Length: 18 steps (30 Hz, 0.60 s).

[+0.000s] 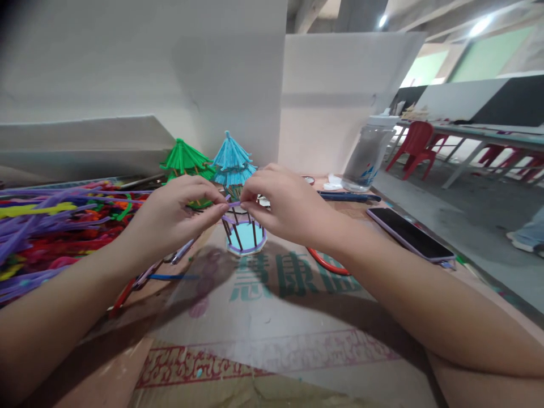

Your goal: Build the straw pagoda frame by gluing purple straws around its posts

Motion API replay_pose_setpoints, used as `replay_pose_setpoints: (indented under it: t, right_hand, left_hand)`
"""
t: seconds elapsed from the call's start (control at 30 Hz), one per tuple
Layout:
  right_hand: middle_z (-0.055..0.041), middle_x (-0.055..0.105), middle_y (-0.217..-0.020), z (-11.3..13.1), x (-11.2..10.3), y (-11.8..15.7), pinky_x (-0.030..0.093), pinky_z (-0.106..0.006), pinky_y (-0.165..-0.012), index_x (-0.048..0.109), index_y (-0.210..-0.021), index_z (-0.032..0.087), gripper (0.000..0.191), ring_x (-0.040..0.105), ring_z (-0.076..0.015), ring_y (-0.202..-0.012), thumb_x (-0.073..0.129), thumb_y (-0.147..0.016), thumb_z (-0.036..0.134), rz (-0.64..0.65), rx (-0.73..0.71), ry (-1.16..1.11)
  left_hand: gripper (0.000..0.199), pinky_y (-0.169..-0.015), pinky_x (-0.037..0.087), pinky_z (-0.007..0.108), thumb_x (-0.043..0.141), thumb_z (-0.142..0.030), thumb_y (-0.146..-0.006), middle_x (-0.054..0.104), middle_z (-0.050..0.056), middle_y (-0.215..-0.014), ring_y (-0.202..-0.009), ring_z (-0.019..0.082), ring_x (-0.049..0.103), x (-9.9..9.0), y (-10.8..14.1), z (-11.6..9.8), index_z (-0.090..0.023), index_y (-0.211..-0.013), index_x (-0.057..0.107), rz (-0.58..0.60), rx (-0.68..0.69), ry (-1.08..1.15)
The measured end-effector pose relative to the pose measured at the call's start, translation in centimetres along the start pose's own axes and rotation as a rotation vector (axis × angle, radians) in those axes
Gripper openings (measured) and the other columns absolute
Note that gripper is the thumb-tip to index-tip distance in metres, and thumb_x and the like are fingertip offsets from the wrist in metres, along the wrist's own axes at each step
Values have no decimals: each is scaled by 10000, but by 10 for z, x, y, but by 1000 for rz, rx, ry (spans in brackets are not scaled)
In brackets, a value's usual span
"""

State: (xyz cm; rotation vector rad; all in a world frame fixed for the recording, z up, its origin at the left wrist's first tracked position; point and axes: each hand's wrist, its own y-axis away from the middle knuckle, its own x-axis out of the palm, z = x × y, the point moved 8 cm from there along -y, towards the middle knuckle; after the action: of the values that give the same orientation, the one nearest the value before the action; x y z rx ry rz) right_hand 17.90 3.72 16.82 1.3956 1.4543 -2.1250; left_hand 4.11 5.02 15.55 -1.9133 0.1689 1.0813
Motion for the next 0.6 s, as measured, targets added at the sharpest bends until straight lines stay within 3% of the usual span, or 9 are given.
replay_pose_setpoints:
  t: [0.27,0.6]
  right_hand:
    - [-79,710,-904,7,13,-1,445,-398,-830,716,-883,199,194,607,-253,-930,555,-984,233,-45,-103,132]
    - [-41,708,-825,13,16,1,432,-325,-766,683,-875,182,128,575,-193,-833,595,-966,165,-115,-181,76]
  left_hand:
    - [198,-847,398,362,585,-340,-945,745,34,-927,-930,221,651,6,2,-7,-204,-851,695,11,86,-141]
    - [147,-826,401,338,604,-285,-922,728,27,-898,-893,196,646,8,2,-5,-192,-851,692,-16,112,-64]
